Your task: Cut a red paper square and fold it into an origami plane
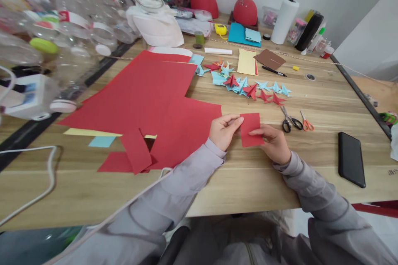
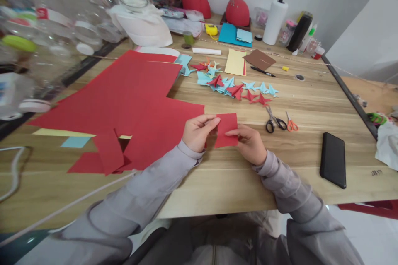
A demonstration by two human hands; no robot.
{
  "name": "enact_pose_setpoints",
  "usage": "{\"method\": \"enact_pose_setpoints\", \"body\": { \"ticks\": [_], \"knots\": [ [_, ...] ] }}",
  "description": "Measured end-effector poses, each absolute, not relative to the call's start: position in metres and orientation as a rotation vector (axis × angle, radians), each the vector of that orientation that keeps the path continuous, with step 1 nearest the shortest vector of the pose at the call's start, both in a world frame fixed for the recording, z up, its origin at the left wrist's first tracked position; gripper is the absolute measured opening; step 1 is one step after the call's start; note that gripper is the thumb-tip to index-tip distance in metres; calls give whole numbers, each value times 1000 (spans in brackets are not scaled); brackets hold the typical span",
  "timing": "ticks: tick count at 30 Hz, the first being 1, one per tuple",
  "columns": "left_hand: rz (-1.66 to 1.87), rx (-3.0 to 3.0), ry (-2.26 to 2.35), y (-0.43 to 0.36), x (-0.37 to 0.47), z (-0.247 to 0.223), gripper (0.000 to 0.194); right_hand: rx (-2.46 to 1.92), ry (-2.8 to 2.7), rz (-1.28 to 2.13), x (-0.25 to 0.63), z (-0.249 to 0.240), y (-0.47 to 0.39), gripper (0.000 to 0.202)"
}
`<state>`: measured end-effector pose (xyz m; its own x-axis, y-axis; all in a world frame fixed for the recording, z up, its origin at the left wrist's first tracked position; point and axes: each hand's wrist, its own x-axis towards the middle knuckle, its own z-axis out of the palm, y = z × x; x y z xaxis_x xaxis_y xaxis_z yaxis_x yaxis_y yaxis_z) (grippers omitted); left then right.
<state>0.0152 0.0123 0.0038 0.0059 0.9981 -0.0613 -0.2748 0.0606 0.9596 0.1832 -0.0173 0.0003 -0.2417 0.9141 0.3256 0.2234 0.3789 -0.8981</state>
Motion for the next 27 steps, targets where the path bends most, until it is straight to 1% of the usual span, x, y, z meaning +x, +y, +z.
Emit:
{"method": "enact_pose_setpoints", "body": {
  "ticks": [4,6,9,11,16,21,25,27],
  "knots": [
    [1285,1051,714,9,17,2,41,-1066,-1421,1034,182,2,-14,11],
    [1268,1136,629,6,20,1,36,-1075,-1335,1063,181,5,-13,10],
    [1303,1276,779,3,22,-3,20,-1058,-1327,1099,181,9,-12,11],
    [1323,1367,904,2,22,-4,14,-1045,-1345,1103,182,10,-12,15],
    [1290,1486,959,3,20,-2,12,-1071,-1283,1088,184,8,-10,19],
    [1341,1436,987,2,20,-2,13,-1103,-1195,1115,183,4,-10,24],
    [1238,1336,954,1,21,-2,19,-1089,-1161,1100,182,4,-11,26],
    [1199,1397,947,0,21,-1,18,-1097,-1133,1120,182,5,-12,26]
  ]
}}
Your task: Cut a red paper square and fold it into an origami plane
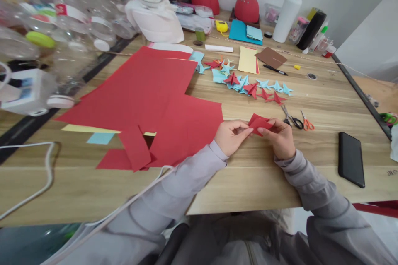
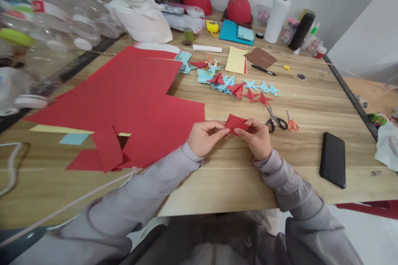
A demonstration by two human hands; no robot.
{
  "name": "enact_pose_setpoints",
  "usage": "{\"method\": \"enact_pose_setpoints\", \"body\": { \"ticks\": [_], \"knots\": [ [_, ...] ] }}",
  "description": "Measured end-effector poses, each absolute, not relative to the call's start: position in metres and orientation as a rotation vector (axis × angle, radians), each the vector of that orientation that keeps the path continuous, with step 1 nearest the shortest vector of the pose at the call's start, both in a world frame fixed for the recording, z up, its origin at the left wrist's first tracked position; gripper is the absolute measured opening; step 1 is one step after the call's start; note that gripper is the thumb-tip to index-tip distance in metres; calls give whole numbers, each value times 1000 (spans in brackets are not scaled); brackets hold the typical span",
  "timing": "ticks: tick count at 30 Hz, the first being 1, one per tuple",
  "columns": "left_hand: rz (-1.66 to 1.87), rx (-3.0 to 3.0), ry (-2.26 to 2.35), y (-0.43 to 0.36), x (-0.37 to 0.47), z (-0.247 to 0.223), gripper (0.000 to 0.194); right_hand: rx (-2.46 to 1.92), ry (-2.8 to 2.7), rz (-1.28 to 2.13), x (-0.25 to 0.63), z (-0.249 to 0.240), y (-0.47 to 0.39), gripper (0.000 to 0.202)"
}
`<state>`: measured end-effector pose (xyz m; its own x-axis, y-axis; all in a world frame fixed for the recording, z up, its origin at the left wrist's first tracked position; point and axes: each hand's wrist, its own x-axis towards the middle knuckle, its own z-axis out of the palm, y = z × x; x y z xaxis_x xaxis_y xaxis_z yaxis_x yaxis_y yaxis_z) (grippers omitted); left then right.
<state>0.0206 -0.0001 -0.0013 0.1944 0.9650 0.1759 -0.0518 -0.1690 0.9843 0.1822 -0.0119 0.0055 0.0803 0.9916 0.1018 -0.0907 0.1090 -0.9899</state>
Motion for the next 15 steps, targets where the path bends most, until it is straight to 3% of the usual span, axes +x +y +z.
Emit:
{"method": "enact_pose_setpoints", "body": {
  "ticks": [4,9,15],
  "knots": [
    [1149,1627,949,-2,17,3,15,-1105,-1130,1222,183,9,-12,43],
    [1177,1691,963,-2,16,5,19,-1135,-1222,1228,182,9,-14,21],
    [1301,1536,1054,-3,19,4,20,-1106,-1225,1271,180,10,-15,26]
  ]
}}
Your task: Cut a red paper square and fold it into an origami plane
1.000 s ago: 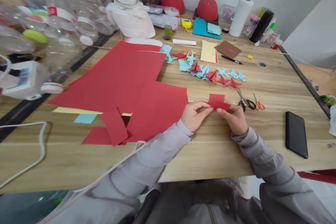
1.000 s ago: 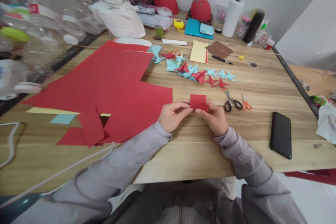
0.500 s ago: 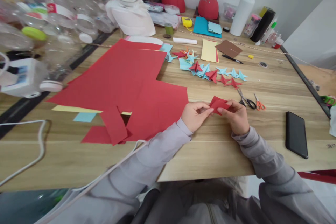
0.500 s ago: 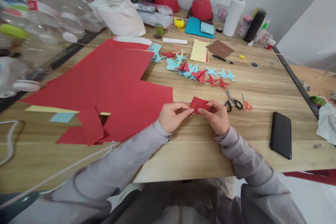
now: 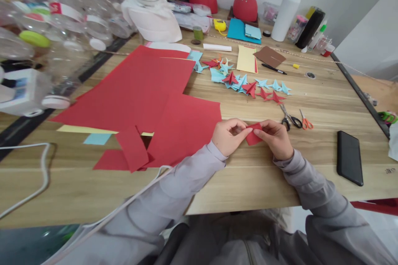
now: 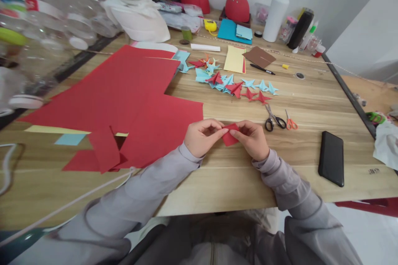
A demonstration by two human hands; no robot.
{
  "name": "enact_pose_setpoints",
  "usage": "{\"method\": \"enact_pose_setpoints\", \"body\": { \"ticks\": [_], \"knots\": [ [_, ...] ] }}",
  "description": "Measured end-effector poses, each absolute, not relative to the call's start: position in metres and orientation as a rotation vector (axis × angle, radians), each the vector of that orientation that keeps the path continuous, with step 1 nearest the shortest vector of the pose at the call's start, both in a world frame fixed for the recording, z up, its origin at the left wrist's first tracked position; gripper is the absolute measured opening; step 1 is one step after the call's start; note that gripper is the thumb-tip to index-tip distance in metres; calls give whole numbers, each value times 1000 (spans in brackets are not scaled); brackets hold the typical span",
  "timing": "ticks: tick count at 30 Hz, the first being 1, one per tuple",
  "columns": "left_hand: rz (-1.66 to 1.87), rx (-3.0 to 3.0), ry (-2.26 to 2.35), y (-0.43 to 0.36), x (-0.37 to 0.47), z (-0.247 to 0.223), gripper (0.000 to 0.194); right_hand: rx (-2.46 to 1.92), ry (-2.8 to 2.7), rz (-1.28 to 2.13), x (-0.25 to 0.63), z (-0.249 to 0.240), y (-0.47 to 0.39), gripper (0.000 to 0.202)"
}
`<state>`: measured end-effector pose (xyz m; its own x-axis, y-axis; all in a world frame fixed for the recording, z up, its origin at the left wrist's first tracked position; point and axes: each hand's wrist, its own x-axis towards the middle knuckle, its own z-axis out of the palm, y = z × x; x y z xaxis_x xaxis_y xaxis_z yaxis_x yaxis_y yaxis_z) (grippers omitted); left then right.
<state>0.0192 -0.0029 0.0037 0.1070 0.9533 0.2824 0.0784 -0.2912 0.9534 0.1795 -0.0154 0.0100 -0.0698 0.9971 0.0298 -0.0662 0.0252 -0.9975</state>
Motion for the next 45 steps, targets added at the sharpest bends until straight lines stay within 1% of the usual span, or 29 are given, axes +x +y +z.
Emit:
{"method": "enact_pose_setpoints", "body": {
  "ticks": [7,11,15,22,27,30,32,41,45],
  "knots": [
    [1288,1482,1066,-4,19,5,16,-1165,-1249,1204,177,12,-17,27],
    [1232,1341,1016,-1,19,4,26,-1157,-1256,1150,178,8,-16,24],
    [1191,1318,995,3,17,6,23,-1156,-1246,1117,177,6,-17,23],
    [1233,1382,958,4,11,13,16,-1171,-1231,1157,174,8,-21,24],
    [1242,1371,979,4,12,12,19,-1179,-1214,1184,174,10,-21,22],
    [1228,1335,952,4,13,10,27,-1181,-1196,1148,174,10,-21,23],
    [1198,1332,943,4,14,9,29,-1182,-1185,1136,174,10,-21,23],
    [1256,1400,1004,2,14,9,18,-1144,-1166,1175,173,9,-22,21],
    [1264,1427,1028,1,13,9,17,-1151,-1162,1162,173,9,-21,20]
  ]
}}
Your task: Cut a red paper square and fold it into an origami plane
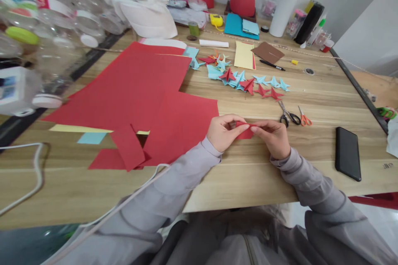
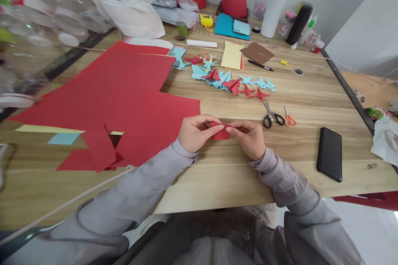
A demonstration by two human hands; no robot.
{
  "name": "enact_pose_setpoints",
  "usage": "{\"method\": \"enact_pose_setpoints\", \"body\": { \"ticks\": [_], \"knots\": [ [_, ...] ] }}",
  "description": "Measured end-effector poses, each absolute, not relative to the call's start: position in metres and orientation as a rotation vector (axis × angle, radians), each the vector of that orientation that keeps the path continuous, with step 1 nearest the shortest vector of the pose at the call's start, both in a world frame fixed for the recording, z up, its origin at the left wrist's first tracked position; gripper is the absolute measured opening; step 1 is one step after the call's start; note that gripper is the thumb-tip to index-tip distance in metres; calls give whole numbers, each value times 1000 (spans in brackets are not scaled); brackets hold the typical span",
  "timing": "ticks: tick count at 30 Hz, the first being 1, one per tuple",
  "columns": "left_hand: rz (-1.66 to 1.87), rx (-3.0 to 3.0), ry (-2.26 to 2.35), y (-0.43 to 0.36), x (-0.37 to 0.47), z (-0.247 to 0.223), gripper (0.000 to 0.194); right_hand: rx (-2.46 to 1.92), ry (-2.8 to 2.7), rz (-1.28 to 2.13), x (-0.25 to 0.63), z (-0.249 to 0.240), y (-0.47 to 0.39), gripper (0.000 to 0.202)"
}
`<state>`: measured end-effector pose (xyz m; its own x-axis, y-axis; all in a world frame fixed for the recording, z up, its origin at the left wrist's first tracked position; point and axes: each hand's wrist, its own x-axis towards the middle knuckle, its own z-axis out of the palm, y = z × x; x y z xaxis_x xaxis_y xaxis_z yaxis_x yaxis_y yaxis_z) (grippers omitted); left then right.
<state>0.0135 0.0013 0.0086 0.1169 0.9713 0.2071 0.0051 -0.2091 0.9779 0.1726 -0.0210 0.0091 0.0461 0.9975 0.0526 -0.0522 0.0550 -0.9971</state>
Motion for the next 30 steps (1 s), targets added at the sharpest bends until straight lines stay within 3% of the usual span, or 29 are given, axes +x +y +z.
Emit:
{"method": "enact_pose_setpoints", "body": {
  "ticks": [30],
  "knots": [
    [1224,1469,1000,-1,13,12,11,-1109,-1207,1168,173,12,-22,18]
  ]
}}
